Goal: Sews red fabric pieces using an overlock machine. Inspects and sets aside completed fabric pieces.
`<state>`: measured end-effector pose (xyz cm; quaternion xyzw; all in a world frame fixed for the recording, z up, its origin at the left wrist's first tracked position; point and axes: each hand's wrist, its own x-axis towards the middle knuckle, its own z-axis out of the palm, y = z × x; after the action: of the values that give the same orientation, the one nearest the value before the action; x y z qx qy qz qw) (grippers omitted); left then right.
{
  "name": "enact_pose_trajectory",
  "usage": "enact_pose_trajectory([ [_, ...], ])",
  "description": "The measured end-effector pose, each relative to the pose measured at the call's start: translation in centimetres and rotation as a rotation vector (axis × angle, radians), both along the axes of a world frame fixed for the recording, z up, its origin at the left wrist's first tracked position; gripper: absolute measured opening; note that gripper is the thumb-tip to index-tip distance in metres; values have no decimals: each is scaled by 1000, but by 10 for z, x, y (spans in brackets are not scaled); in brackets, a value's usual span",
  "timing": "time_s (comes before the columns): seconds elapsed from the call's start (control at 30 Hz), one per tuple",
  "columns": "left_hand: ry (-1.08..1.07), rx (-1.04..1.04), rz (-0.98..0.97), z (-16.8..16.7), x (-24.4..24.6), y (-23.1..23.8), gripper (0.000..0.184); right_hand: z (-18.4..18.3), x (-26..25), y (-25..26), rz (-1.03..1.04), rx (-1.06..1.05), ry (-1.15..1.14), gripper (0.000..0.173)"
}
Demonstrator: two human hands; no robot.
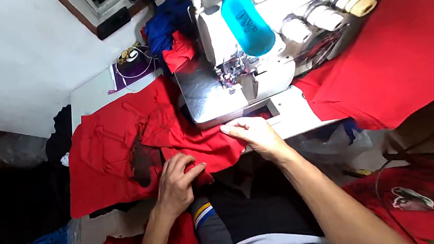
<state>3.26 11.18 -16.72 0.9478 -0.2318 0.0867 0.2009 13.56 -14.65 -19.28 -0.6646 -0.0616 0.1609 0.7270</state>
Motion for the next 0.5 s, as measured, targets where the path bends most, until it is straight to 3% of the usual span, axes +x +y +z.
enact_pose_trajectory([
  [0.07, -53, -13, -1, -13, 2, -2, 34, 0, -1, 1, -2, 28, -3, 10],
  [0.17, -53, -19, 10, -6, 6, -5, 16, 10, -7, -1, -31, 27, 93, 10],
  [0.3, 57, -229, -62, 30, 9, -20, 18, 24, -26, -1, -96, 46, 148, 19],
  [0.4, 27, -410, -46, 65, 18, -45, 18, 28, -34, 5, -101, 180, 191, 8],
  [0.5, -23, -450, 69, 58, 31, -63, 15, 33, -38, 9, -113, 191, 167, 9],
])
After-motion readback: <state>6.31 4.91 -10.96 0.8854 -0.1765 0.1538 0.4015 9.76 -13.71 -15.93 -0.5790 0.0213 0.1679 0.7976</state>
